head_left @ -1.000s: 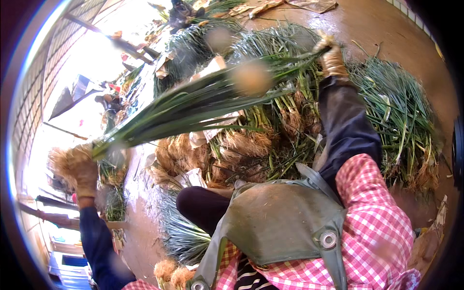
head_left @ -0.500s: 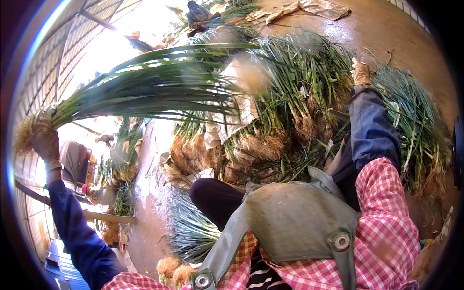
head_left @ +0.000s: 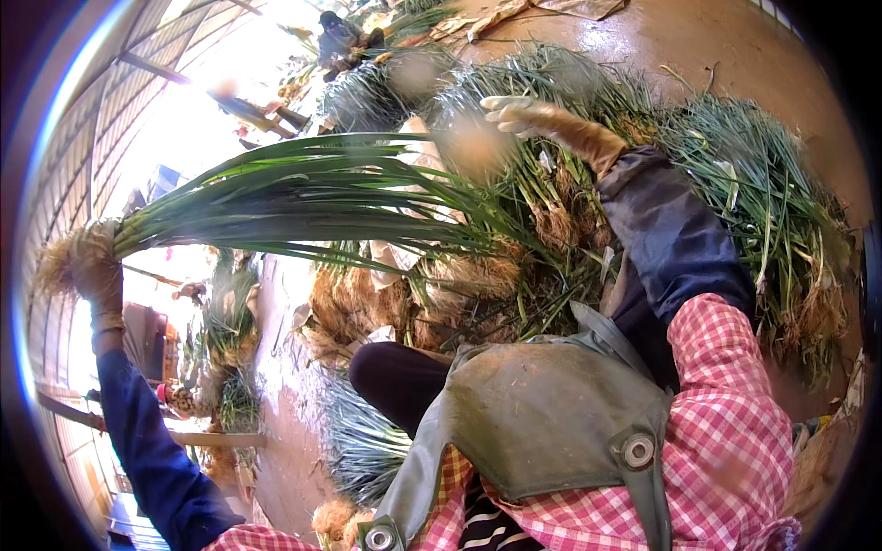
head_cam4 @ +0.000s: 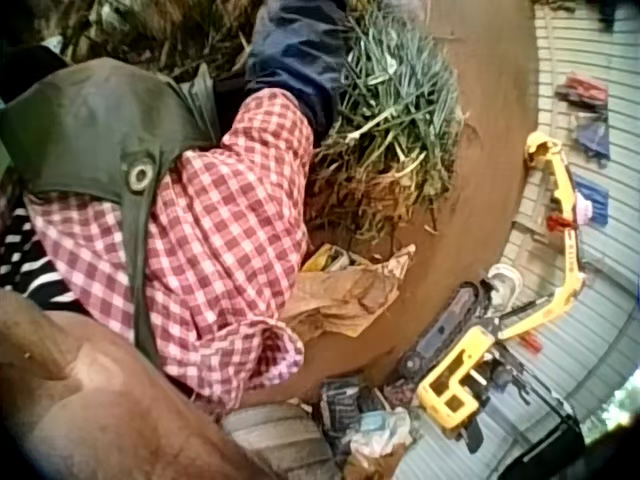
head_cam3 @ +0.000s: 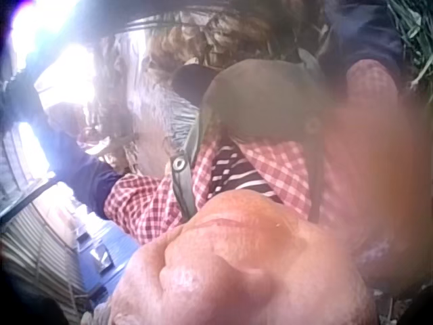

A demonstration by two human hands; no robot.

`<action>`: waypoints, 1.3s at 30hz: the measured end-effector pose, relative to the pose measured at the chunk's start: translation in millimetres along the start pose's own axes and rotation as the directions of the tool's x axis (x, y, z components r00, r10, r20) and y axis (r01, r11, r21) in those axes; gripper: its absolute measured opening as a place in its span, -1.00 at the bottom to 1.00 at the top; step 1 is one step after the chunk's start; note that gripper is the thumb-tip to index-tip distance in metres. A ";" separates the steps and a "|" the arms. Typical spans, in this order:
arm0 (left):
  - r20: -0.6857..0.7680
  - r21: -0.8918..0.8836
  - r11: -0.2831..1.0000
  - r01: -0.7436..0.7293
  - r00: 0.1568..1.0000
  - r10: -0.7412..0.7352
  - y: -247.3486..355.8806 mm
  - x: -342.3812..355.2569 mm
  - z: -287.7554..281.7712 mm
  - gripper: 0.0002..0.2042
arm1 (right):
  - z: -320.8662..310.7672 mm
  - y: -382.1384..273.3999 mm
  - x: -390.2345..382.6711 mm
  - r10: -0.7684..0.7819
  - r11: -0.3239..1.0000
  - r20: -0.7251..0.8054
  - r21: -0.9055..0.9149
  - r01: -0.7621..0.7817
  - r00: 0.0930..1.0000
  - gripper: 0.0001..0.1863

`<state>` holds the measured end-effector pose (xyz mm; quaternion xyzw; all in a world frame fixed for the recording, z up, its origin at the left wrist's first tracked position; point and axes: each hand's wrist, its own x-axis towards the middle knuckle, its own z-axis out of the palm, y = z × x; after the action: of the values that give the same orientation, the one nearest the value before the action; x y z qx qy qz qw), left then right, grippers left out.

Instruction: The person processes green onions by stripping off dirty outer layers and removing roots by hand while wearing gloves.

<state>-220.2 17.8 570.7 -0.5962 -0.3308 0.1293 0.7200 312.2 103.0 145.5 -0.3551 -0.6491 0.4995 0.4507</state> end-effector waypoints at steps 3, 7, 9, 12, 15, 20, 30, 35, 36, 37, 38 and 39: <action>-0.096 0.001 1.000 -0.028 0.995 0.028 4.4 9.3 -0.1 -0.72 | 19.6 20.3 20.3 -0.295 0.937 -0.021 -0.202 0.285 0.955 -0.20; -0.068 -0.069 0.998 -0.005 0.998 0.000 18.5 28.6 2.6 -0.72 | 22.3 62.2 68.3 -0.349 0.807 0.017 -0.502 0.310 0.937 -0.59; -0.046 0.013 1.000 0.018 0.999 -0.018 26.6 29.3 1.4 -0.73 | 20.2 68.7 66.2 -0.305 0.604 -0.122 -0.791 0.093 0.944 -0.66; -0.017 0.077 0.993 -0.088 0.996 0.090 11.6 4.8 6.6 -0.75 | 74.9 41.8 53.3 -0.267 0.611 -0.249 -0.791 -0.036 0.931 -0.74; -0.018 0.124 0.984 -0.126 0.991 0.129 17.9 16.8 3.0 -0.75 | 62.4 7.7 34.2 -0.235 0.303 -0.212 -0.943 -0.136 0.949 -0.75; -0.119 0.268 0.953 -0.144 0.976 0.181 72.1 53.8 -3.7 -0.84 | 15.5 26.0 59.0 0.182 0.471 -0.406 -0.763 -0.443 0.895 -0.75; -0.390 -0.163 0.948 -0.273 0.901 0.193 43.7 38.9 -67.5 -0.76 | -47.8 100.5 -9.4 0.590 -0.009 -0.537 -0.752 -0.659 0.604 -0.56; -0.401 -0.097 0.938 -0.332 0.876 0.269 110.8 85.0 -46.6 -0.72 | -117.5 57.9 13.0 0.093 0.765 -0.532 -0.503 -0.402 0.842 -0.62; -0.421 -0.181 0.902 -0.393 0.859 0.290 115.7 91.5 -54.2 -0.72 | -113.7 50.2 17.5 0.054 0.889 -0.508 -0.368 -0.272 0.860 -0.56; -0.402 -0.134 0.900 -0.416 0.852 0.334 123.4 96.3 -61.0 -0.73 | -86.8 30.4 23.8 0.046 0.892 -0.449 -0.384 -0.239 0.892 -0.50; -0.392 -0.080 0.898 -0.432 0.843 0.370 129.0 103.2 -67.2 -0.74 | -57.8 -3.1 33.2 0.028 0.892 -0.398 -0.405 -0.203 0.917 -0.42; -0.394 -0.121 0.884 -0.451 0.840 0.374 131.5 109.5 -74.1 -0.75 | -43.5 -16.3 48.0 -0.168 0.971 -0.132 -0.192 0.141 0.977 -0.30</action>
<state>-64.2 57.7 476.7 -0.7390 -0.0682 0.1353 0.6564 336.5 156.9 176.5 -0.3787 -0.6827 0.3739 0.5007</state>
